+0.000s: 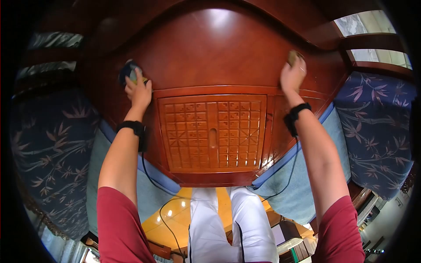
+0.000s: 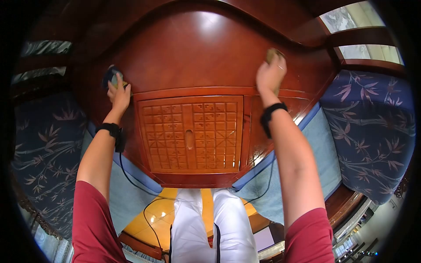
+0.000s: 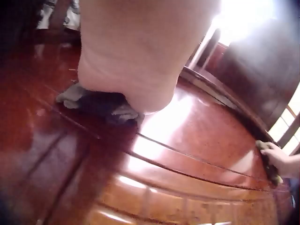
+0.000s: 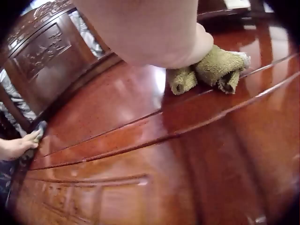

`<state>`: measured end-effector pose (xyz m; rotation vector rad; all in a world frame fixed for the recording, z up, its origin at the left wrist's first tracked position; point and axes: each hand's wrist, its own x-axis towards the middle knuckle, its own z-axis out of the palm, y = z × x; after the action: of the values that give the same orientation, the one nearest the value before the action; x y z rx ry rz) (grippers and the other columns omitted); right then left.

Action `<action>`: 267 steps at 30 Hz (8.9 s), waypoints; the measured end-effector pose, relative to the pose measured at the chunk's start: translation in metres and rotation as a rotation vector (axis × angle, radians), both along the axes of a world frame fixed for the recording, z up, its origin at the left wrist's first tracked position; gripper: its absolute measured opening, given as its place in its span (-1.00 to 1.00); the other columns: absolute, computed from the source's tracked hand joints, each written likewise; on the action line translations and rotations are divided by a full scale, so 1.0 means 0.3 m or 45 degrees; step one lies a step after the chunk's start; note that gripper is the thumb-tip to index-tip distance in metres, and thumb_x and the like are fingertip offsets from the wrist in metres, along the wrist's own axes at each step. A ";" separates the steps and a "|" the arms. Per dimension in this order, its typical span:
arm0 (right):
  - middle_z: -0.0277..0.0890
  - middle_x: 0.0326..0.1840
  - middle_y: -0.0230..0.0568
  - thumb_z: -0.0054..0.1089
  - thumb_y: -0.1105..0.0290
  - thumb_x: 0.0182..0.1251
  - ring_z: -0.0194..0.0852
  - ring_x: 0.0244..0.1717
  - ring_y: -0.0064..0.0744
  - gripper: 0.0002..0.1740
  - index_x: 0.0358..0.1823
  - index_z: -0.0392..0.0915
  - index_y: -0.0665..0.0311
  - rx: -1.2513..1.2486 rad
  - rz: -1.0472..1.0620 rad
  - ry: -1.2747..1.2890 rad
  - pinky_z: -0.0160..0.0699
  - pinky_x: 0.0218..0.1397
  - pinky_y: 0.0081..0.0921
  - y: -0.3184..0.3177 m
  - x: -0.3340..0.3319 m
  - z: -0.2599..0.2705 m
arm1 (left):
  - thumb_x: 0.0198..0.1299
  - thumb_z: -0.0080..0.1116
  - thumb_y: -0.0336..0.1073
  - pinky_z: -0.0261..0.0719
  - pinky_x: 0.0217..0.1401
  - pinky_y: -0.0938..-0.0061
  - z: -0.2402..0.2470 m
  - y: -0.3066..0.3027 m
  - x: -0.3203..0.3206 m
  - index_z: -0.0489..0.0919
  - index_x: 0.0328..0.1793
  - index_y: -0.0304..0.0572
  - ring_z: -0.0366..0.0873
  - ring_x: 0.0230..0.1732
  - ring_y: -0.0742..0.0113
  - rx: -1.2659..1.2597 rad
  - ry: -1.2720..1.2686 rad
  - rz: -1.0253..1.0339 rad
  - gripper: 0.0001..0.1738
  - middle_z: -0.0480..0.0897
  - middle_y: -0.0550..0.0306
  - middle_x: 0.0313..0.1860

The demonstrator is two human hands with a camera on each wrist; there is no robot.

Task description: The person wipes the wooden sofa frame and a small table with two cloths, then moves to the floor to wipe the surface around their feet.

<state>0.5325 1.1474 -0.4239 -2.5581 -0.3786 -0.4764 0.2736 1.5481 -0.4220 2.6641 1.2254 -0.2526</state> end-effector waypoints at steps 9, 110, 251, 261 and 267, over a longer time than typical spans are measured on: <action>0.22 0.28 0.17 0.09 0.47 0.00 0.08 0.33 0.19 -0.41 0.18 0.38 0.30 0.040 0.562 0.189 0.09 0.40 -0.09 0.530 -0.365 0.046 | 0.12 0.10 -0.13 0.13 0.29 -0.04 0.015 -0.509 0.263 0.11 0.48 0.13 0.04 0.32 -0.19 0.095 -0.298 -0.603 -0.23 -0.09 -0.28 0.47; -0.01 0.42 0.24 -0.12 0.43 0.30 -0.12 0.45 0.13 -0.43 0.35 0.12 0.37 -0.120 -0.025 0.470 -0.10 0.48 -0.22 -0.347 -0.087 -0.005 | -0.06 0.18 -0.16 0.27 0.20 0.21 0.078 -0.707 0.364 0.37 0.32 0.20 0.28 0.13 0.02 -0.312 -0.482 -1.067 -0.31 0.22 -0.07 0.35; -0.30 0.50 0.20 -0.04 0.75 -0.04 -0.43 0.52 0.20 -0.10 0.44 -0.09 0.33 -0.151 0.002 0.974 -0.30 0.54 -0.13 -0.217 -1.422 0.177 | -0.05 0.26 -0.20 0.20 0.27 0.11 0.157 -1.314 -0.819 0.04 0.50 0.11 0.16 0.20 -0.12 -0.280 0.157 -0.023 -0.05 -0.10 -0.21 0.48; -0.16 0.51 0.04 -0.08 0.79 -0.05 -0.31 0.52 0.07 -0.17 0.39 0.09 0.27 -0.181 0.197 0.986 -0.04 0.47 -0.21 -0.157 -1.687 0.202 | -0.07 0.28 -0.29 0.27 0.25 0.13 0.247 -1.167 -0.973 0.22 0.43 0.24 0.24 0.17 -0.06 -0.502 0.001 -0.343 -0.15 0.03 -0.02 0.47; 0.16 0.34 0.11 -0.09 0.78 -0.08 0.18 0.29 0.12 -0.29 0.25 0.27 0.35 -0.112 0.299 1.139 0.28 0.27 -0.24 -0.148 -1.826 0.239 | -0.09 0.23 -0.25 0.32 0.23 0.14 0.301 -1.032 -1.138 0.38 0.31 0.18 0.30 0.12 -0.03 -0.747 -0.046 -0.583 -0.29 0.22 -0.04 0.39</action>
<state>-0.0151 1.1032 -0.3523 -2.4625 -0.3489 0.7668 -0.0678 1.2384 -0.3317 2.3570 0.4117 -0.5328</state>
